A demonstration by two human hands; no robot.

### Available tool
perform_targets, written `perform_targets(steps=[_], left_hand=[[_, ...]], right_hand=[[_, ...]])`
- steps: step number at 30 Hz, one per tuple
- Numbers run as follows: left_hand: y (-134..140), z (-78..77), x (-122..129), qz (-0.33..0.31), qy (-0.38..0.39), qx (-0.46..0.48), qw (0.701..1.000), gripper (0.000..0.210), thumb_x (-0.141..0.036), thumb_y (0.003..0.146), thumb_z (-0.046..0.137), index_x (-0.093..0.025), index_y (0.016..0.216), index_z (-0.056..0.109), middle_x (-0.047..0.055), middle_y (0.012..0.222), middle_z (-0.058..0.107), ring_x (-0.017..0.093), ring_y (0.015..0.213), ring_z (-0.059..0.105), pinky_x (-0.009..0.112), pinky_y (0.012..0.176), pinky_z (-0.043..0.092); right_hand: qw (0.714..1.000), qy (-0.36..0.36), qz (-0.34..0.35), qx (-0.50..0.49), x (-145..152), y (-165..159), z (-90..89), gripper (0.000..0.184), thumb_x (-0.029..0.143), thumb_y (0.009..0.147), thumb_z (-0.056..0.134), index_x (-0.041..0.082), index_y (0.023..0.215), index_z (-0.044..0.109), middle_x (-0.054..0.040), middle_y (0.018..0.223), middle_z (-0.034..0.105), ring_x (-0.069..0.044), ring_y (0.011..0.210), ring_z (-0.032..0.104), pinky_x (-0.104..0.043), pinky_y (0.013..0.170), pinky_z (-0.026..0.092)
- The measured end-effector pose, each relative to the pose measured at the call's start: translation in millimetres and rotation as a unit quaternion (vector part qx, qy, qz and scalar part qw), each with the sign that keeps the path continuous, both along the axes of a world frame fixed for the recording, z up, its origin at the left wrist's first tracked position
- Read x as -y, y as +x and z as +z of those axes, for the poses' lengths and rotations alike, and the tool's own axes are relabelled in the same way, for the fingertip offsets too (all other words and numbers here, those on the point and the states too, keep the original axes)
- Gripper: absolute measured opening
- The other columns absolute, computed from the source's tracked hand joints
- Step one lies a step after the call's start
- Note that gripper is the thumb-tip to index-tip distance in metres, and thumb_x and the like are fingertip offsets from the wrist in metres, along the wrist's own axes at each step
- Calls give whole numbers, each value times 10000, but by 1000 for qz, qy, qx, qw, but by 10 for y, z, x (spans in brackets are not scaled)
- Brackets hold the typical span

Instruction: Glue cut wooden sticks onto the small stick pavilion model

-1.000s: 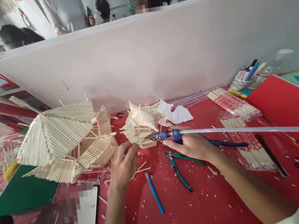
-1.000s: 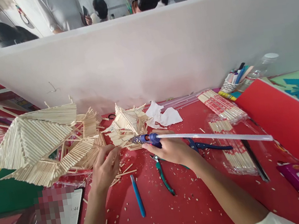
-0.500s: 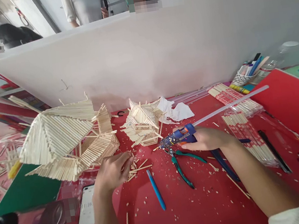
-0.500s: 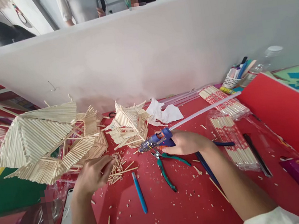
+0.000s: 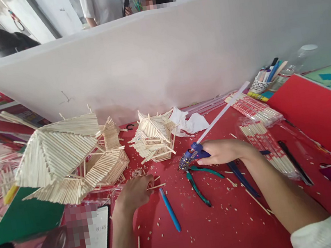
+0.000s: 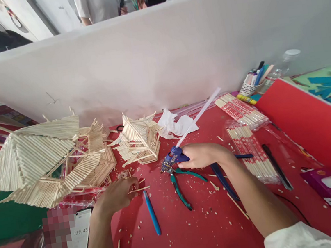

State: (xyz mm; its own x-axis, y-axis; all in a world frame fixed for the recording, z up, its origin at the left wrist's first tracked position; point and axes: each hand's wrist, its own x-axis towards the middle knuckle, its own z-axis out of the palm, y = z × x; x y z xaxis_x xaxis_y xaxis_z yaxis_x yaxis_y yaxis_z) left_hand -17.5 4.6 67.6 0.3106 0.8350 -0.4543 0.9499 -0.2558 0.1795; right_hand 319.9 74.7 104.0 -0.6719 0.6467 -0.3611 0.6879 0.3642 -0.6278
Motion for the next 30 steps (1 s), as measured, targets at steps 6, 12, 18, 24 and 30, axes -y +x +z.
perform_targets(steps=[6, 12, 18, 24, 30], left_hand=[[33, 33, -2, -14, 20, 6, 1000, 174, -149, 897, 515, -222, 916, 672, 73, 918, 745, 252, 853, 715, 301, 672, 431], [119, 209, 26, -11, 25, 5, 1000, 173, -180, 919, 495, -229, 983, 648, 74, 924, 741, 262, 859, 703, 300, 654, 410], [123, 190, 23, -27, 25, 4, 999, 191, -197, 934, 460, -229, 1003, 635, 73, 960, 734, 264, 918, 699, 308, 723, 430], [100, 172, 23, -29, 30, -1, 999, 207, -201, 942, 435, -236, 998, 632, 72, 972, 725, 264, 963, 686, 310, 756, 439], [97, 131, 40, -47, 53, 17, 997, 269, -216, 977, 376, -235, 939, 642, 64, 895, 720, 260, 890, 686, 320, 727, 429]], right_hand=[[1000, 15, 2, 10, -26, 44, -29, 102, 287, 789, 634, 207, 844, 603, -6, 771, 644, -170, 669, 549, -259, 606, 426], [999, -8, -28, 39, -51, 28, 14, 195, 337, 875, 604, 212, 735, 556, 1, 647, 600, -156, 578, 522, -257, 555, 394], [983, 49, -27, 177, 40, -78, 59, 356, 469, 914, 626, 201, 684, 580, -16, 626, 564, -165, 528, 516, -277, 506, 315], [966, 63, -33, 250, 110, -214, 55, 304, 349, 919, 576, 113, 1007, 747, -182, 959, 760, -286, 825, 725, -297, 583, 396], [963, 70, -39, 256, 118, -378, -68, 344, 290, 865, 587, 95, 1088, 761, -226, 1090, 768, -337, 959, 746, -310, 613, 442]])
